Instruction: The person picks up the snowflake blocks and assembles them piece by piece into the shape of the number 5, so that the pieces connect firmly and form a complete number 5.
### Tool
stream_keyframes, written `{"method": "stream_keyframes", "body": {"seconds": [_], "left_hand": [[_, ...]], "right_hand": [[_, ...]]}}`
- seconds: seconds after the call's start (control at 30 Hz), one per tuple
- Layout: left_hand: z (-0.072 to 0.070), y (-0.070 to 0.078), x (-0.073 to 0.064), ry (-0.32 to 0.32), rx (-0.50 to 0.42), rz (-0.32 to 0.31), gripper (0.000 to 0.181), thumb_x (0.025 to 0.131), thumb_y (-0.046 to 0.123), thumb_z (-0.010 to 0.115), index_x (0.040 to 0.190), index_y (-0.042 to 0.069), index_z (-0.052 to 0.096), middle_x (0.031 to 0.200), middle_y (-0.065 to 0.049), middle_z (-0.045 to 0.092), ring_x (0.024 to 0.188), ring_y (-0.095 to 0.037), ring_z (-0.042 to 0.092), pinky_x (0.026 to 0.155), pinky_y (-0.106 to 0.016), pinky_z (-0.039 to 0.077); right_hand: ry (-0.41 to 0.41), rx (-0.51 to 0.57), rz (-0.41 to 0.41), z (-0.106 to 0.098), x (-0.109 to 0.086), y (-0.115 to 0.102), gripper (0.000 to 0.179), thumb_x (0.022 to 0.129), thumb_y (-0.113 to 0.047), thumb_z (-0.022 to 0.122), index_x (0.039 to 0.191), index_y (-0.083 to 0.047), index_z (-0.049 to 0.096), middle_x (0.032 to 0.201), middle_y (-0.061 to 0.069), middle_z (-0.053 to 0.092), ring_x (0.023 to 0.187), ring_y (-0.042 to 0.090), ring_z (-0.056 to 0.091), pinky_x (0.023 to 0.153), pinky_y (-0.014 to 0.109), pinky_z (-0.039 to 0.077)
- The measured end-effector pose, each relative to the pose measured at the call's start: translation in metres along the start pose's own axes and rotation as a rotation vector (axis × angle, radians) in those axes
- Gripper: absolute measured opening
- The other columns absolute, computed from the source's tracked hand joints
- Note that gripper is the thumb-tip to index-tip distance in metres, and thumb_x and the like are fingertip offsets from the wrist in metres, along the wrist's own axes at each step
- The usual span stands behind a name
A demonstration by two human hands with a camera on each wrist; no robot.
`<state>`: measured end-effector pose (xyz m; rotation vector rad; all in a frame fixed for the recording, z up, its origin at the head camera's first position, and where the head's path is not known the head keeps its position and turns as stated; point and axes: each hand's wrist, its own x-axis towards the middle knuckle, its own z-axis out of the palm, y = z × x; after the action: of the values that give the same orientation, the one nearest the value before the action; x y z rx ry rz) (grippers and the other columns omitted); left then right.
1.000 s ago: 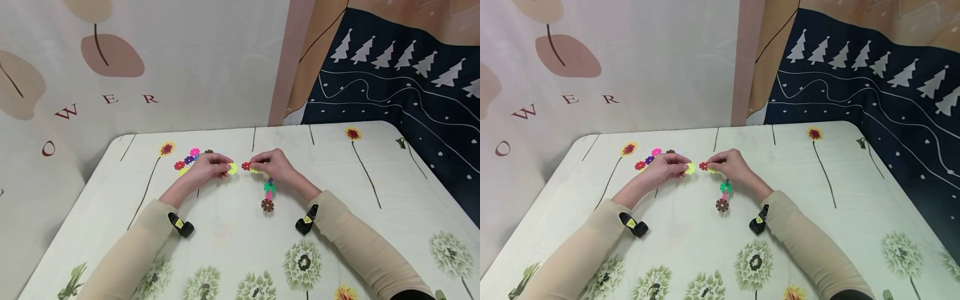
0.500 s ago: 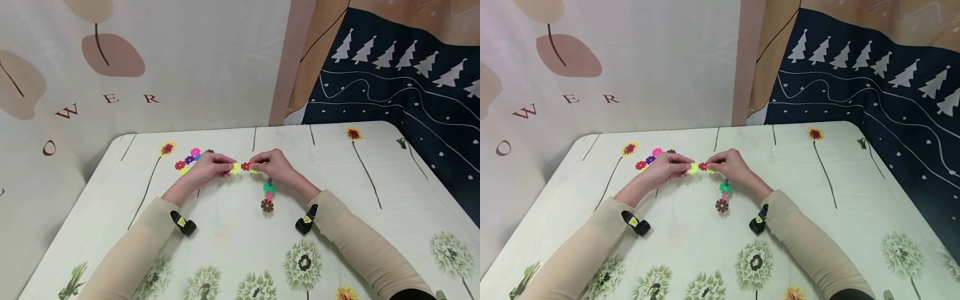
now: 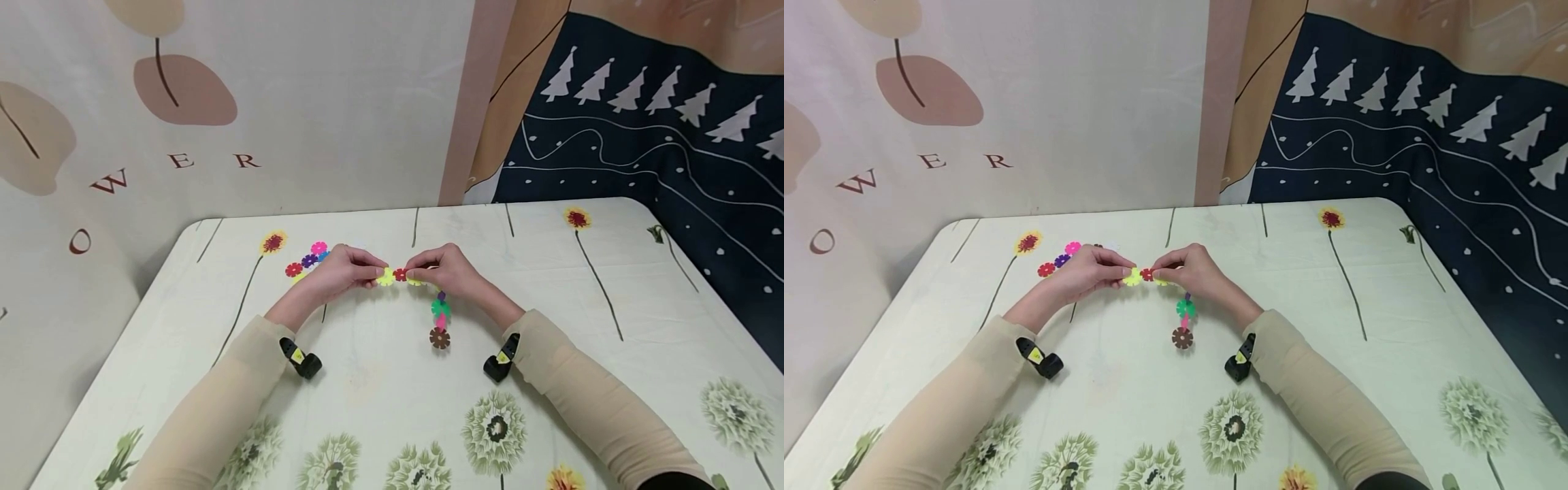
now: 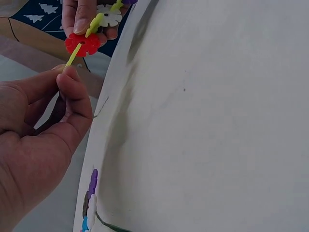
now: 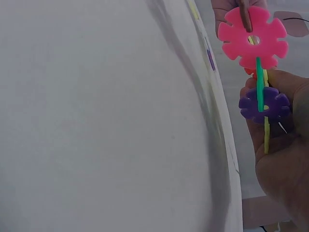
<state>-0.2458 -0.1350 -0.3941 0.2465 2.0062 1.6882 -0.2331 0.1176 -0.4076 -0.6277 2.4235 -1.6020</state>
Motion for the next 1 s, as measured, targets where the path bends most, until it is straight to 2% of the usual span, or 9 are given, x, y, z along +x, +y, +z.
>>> {"method": "stream_keyframes", "body": {"seconds": [0.27,0.57,0.87,1.0], "left_hand": [[-0.0004,0.0043,0.0006,-0.016,0.021,-0.019,0.023,0.098,0.001,0.067,0.118,-0.011,0.070,0.106,-0.016,0.067,0.074,-0.021,0.062,0.073,-0.025,0.059],[0.0002,0.0046,0.0015,-0.028,-0.011,-0.031,0.022,0.097,-0.001,0.068,0.116,-0.013,0.070,0.103,-0.015,0.067,0.073,-0.019,0.062,0.073,-0.027,0.059],[0.0026,0.0061,0.0002,-0.016,-0.045,-0.044,0.022,0.097,-0.003,0.066,0.117,-0.014,0.069,0.104,-0.016,0.068,0.071,-0.018,0.061,0.070,-0.025,0.058],[0.0035,0.0064,-0.0010,-0.014,-0.039,-0.044,0.022,0.098,-0.003,0.066,0.117,-0.013,0.069,0.105,-0.017,0.068,0.071,-0.018,0.061,0.071,-0.025,0.059]], "right_hand": [[-0.015,-0.029,-0.012,-0.0012,0.0001,-0.0035,0.008,0.093,-0.007,0.076,0.099,-0.004,0.082,0.094,0.004,0.077,0.085,0.019,0.066,0.072,0.028,0.054],[-0.031,-0.019,0.007,-0.0018,-0.0008,-0.0036,0.008,0.092,-0.007,0.078,0.098,-0.004,0.082,0.094,0.005,0.077,0.083,0.019,0.065,0.070,0.026,0.053],[0.003,0.043,-0.060,0.0049,-0.0019,-0.0051,0.006,0.091,-0.004,0.078,0.095,-0.002,0.082,0.091,0.006,0.077,0.080,0.018,0.067,0.070,0.024,0.055],[0.021,0.044,-0.060,0.0076,-0.0034,-0.0070,0.006,0.091,-0.003,0.078,0.094,-0.001,0.082,0.090,0.006,0.077,0.079,0.016,0.068,0.070,0.024,0.055]]}}
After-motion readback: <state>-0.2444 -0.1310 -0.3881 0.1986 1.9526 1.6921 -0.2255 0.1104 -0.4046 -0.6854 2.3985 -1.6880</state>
